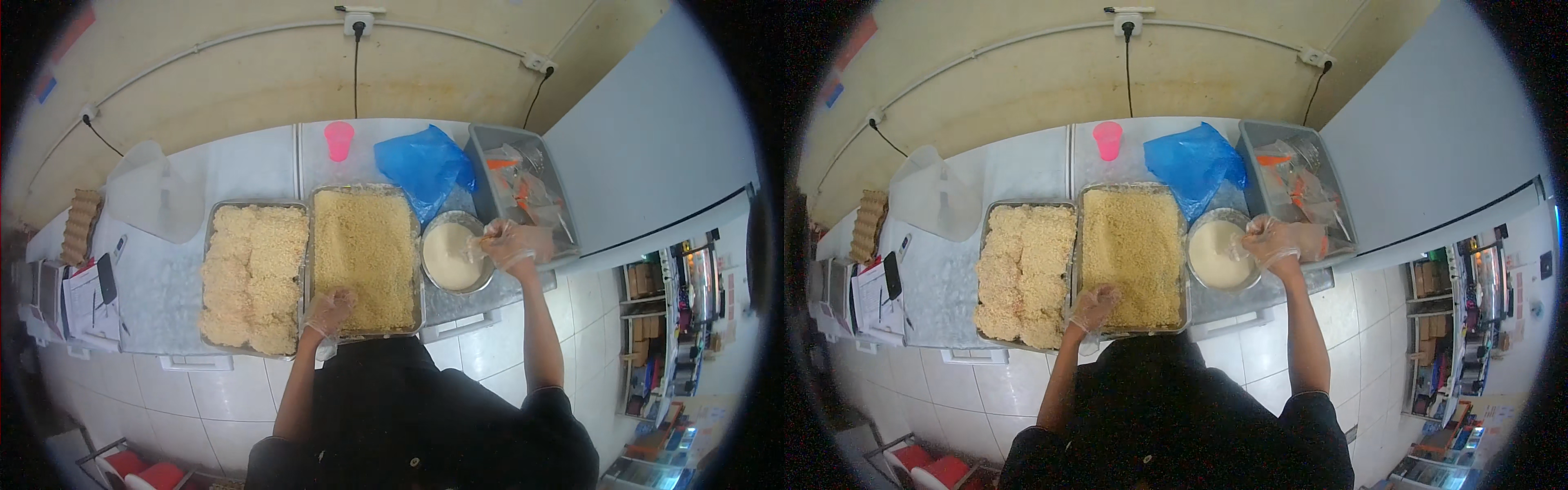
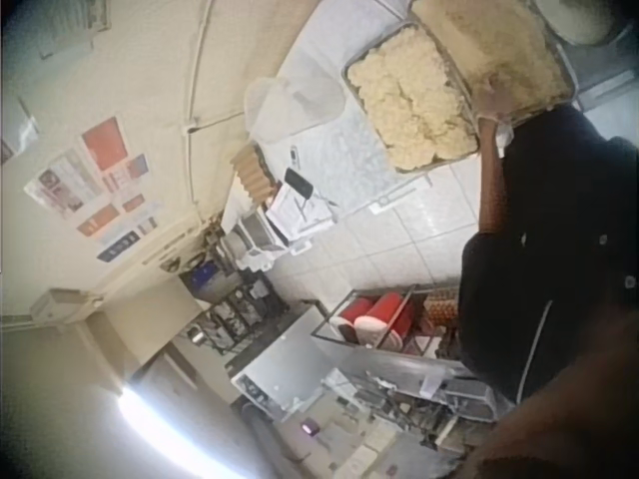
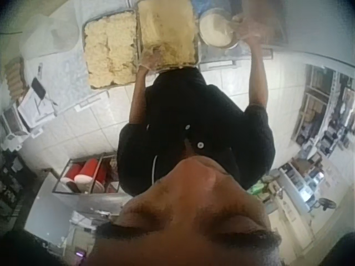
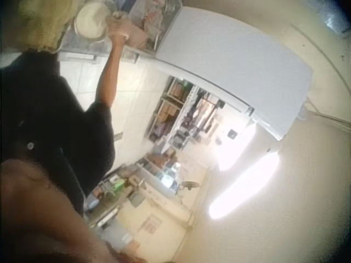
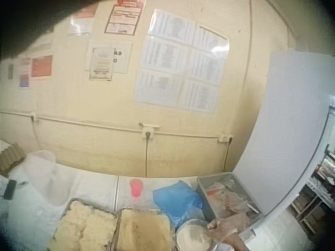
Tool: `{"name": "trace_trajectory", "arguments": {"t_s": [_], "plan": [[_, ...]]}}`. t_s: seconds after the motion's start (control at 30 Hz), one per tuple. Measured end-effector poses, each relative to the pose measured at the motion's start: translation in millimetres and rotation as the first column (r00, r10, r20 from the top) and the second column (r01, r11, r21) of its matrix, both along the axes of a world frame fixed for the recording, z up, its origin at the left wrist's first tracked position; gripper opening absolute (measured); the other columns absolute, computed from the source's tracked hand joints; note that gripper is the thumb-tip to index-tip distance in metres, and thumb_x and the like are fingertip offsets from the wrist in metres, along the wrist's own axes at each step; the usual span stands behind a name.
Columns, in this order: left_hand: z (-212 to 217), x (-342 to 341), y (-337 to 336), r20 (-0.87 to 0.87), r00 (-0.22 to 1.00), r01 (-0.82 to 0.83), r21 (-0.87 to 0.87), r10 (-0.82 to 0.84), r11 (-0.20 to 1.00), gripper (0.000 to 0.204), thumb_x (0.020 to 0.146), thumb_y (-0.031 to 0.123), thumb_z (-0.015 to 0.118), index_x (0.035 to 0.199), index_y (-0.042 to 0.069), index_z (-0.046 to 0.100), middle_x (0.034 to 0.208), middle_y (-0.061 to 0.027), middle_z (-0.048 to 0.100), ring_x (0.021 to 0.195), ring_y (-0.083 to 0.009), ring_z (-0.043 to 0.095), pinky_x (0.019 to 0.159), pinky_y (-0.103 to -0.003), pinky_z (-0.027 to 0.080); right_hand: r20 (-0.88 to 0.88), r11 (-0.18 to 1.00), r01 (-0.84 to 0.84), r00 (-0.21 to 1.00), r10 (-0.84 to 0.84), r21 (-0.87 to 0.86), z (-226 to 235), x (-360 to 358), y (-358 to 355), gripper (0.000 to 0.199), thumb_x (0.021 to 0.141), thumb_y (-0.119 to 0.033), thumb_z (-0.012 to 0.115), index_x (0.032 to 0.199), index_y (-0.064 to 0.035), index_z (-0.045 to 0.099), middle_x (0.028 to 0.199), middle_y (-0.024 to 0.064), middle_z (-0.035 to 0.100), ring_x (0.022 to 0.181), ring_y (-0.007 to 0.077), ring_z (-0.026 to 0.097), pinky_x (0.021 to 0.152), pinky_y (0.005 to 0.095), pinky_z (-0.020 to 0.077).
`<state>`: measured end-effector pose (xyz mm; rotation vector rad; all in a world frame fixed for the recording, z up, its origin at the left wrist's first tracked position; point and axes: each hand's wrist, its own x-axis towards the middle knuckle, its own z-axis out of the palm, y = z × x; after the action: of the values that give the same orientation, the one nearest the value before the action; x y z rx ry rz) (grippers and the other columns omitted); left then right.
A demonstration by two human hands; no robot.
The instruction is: The person puts on plastic gloves, dips raw chicken pieces into liquid batter, coats them in breadcrumbs, and arranges the breaded chicken on a metal tray.
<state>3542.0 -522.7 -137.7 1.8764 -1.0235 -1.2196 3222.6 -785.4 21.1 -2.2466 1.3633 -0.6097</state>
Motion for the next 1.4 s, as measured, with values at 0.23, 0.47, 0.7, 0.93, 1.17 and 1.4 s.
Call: {"name": "trace_trajectory", "arguments": {"t_s": [0.23,0.47,0.7,0.93,1.17,1.4], "plan": [[-15.0,4.4,9.4,0.023,0.999,-0.02,-0.101,0.022,0.995,0.05,0.09,0.039,0.069,0.118,-0.001,0.06,0.105,-0.0138,0.068,0.099,-0.0207,0.064,0.083,-0.034,0.051,0.253,0.977,-0.058,0.968,0.004,0.207,37.4,26.7,7.0,0.018,0.074,-0.011,0.074,0.086,-0.0034,0.064,0.074,0.0043,0.063,0.069,0.0136,0.058,0.063,0.031,0.0489],[-20.4,3.1,8.3,-0.044,0.993,-0.117,-0.108,0.113,0.987,0.052,0.09,0.028,0.07,0.127,-0.003,0.051,0.111,-0.0149,0.065,0.105,-0.0216,0.062,0.088,-0.034,0.05,0.349,0.907,-0.349,0.84,0.415,-0.236,58.5,103.0,44.9,0.016,0.083,-0.014,0.068,0.095,-0.0052,0.061,0.089,0.0106,0.066,0.078,0.0208,0.063,0.069,0.0334,0.051],[28.8,8.0,-9.1,0.365,0.931,0.034,0.004,-0.033,0.999,0.06,0.084,0.015,0.069,0.136,-0.001,0.043,0.122,-0.0206,0.06,0.111,-0.0329,0.06,0.091,-0.042,0.05,-0.181,0.68,-0.727,0.684,0.706,-0.093,-123.9,117.6,119.1,0.024,0.084,-0.015,0.063,0.107,-0.007,0.063,0.102,0.0143,0.063,0.1,0.0336,0.061,0.087,0.0424,0.0508],[13.6,26.0,-63.2,0.929,0.284,0.413,0.103,-0.235,0.905,0.093,0.079,0.027,0.071,0.148,-0.008,0.021,0.149,-0.028,0.034,0.131,-0.0423,0.044,0.108,-0.043,0.04,-0.388,0.745,-0.609,0.778,0.494,-0.273,-139.5,157.6,56.9,0.066,0.081,-0.023,0.067,0.139,-0.0017,0.044,0.113,0.0195,0.062,0.108,0.0367,0.059,0.095,0.0448,0.0487],[25.9,43.9,-101.5,0.488,0.666,0.4,0.404,-0.564,0.823,0.102,0.076,0.04,0.075,0.149,-0.005,0.02,0.144,-0.0289,0.042,0.134,-0.0368,0.043,0.111,-0.038,0.037,-0.294,0.732,-0.424,0.718,0.631,0.534,-148.2,179.6,34.4,0.095,0.065,-0.03,0.084,0.143,0.0014,0.038,0.131,0.0279,0.053,0.125,0.0384,0.05,0.108,0.0434,0.0385],[42.2,7.8,-70.4,0.638,0.631,0.4,0.219,-0.441,0.89,0.106,0.069,0.044,0.081,0.147,-0.004,0.027,0.135,-0.0321,0.048,0.124,-0.0388,0.052,0.106,-0.04,0.041,-0.136,0.739,-0.557,0.756,0.64,0.379,-103.6,149.0,59.2,0.08,0.074,-0.022,0.078,0.141,-0.0016,0.039,0.136,0.0256,0.051,0.129,0.0356,0.049,0.104,0.0418,0.0432]]}}
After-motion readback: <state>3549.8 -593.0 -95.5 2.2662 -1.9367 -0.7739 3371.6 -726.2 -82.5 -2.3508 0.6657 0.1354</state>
